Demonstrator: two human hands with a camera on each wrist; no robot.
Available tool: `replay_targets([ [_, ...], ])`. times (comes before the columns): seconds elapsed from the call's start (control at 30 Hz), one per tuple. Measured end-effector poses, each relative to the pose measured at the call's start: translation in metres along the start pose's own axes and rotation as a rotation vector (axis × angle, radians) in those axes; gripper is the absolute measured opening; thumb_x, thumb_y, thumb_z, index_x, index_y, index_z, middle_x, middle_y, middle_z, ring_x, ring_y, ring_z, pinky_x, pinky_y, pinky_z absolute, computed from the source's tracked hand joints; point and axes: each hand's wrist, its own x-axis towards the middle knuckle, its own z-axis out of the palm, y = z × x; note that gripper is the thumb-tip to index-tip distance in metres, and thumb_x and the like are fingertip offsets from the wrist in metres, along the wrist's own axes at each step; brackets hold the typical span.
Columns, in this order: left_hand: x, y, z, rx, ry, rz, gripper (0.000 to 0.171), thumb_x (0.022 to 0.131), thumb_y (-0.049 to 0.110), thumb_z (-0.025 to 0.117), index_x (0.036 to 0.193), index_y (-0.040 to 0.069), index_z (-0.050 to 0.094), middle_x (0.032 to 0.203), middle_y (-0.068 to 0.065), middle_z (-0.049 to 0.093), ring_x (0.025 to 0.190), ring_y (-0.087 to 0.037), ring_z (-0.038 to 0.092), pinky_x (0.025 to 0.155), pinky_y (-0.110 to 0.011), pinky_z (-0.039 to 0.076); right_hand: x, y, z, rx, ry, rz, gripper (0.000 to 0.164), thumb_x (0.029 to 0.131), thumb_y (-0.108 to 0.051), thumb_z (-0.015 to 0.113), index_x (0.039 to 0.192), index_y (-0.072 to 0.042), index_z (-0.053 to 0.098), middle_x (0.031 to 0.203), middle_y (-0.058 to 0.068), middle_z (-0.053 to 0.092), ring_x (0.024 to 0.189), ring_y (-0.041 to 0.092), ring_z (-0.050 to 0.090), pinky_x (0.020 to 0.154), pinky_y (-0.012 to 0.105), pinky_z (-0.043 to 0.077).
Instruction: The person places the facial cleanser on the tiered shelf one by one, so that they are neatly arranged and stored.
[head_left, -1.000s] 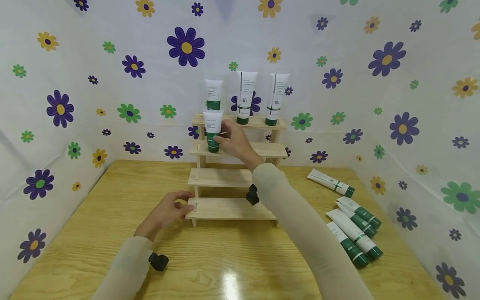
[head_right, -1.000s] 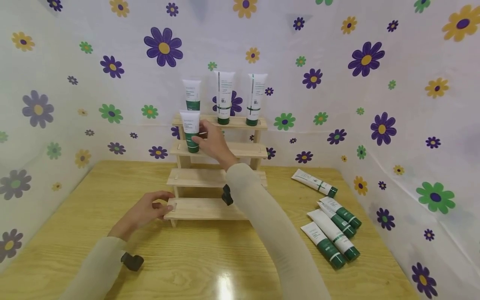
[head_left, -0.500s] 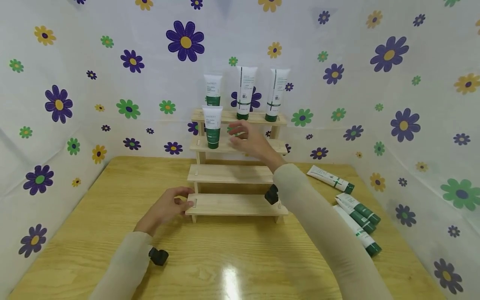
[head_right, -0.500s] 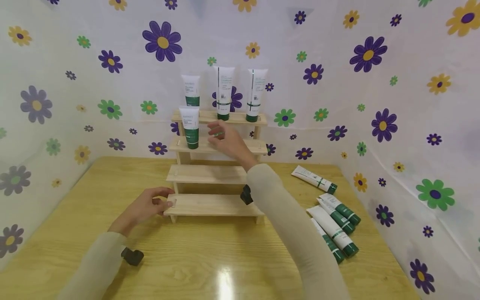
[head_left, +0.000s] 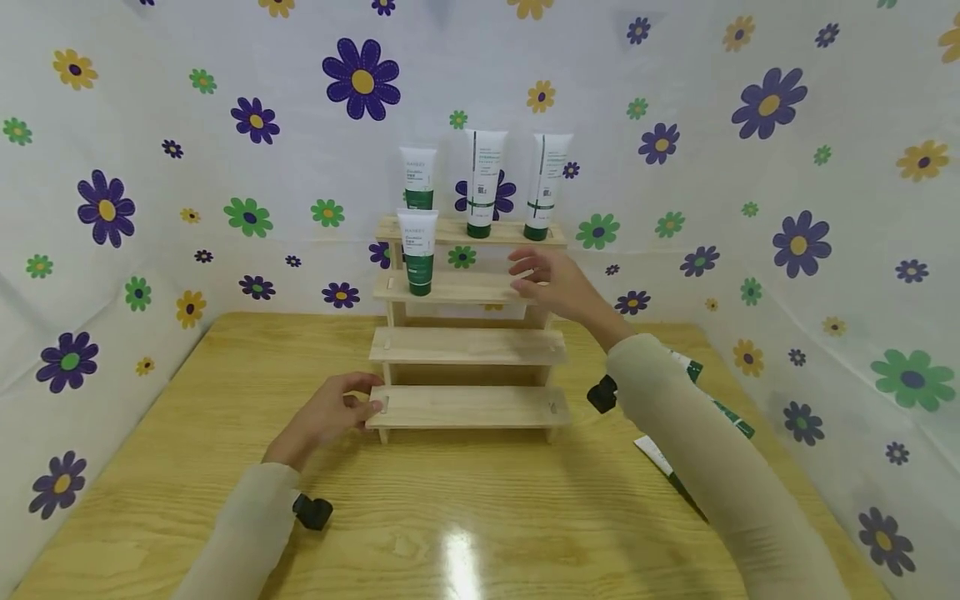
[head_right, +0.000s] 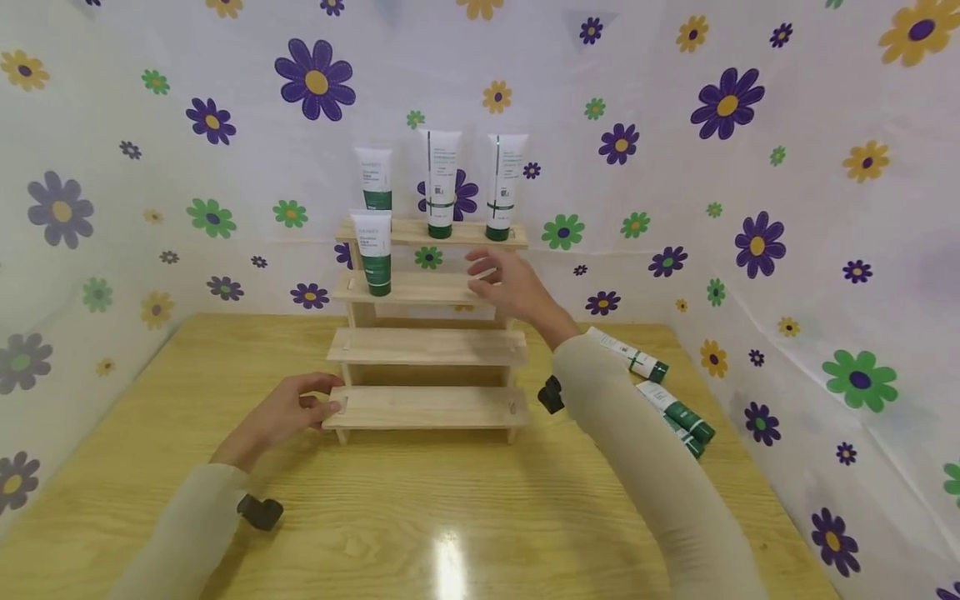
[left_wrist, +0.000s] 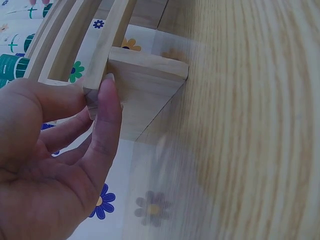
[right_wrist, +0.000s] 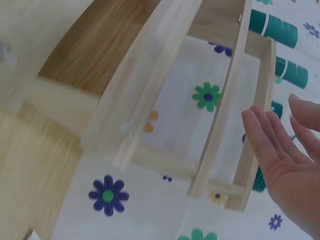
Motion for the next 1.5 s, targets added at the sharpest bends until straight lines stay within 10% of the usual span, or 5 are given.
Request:
replay_targets([
  [0.8,0.002,0.000,0.000,-0.044,-0.009,-0.012,0.044,0.103,0.014,0.063,0.144,0.002,0.053,0.135,-0.023,0.056,0.093,-0.019,0.067,0.079,-0.035,0.063,-0.075,0.075,-0.087,-0.211,-0.049,0.115,0.042,0.105,-0.013,0.059,0.140,0.008,0.050,0.132,0.035,0.060,0.115,0.047,0.067,0.086,0.045,0.064],
  [1.5,-0.001,0.002,-0.001,-0.036,-0.018,0.035,0.044,0.103,0.011,0.063,0.143,-0.003,0.052,0.133,-0.027,0.056,0.089,-0.018,0.067,0.078,-0.038,0.063,-0.122,0.143,-0.125,-0.306,-0.251,0.401,0.044,0.102,-0.011,0.062,0.133,0.017,0.050,0.126,0.040,0.060,0.105,0.045,0.069,0.084,0.047,0.064],
])
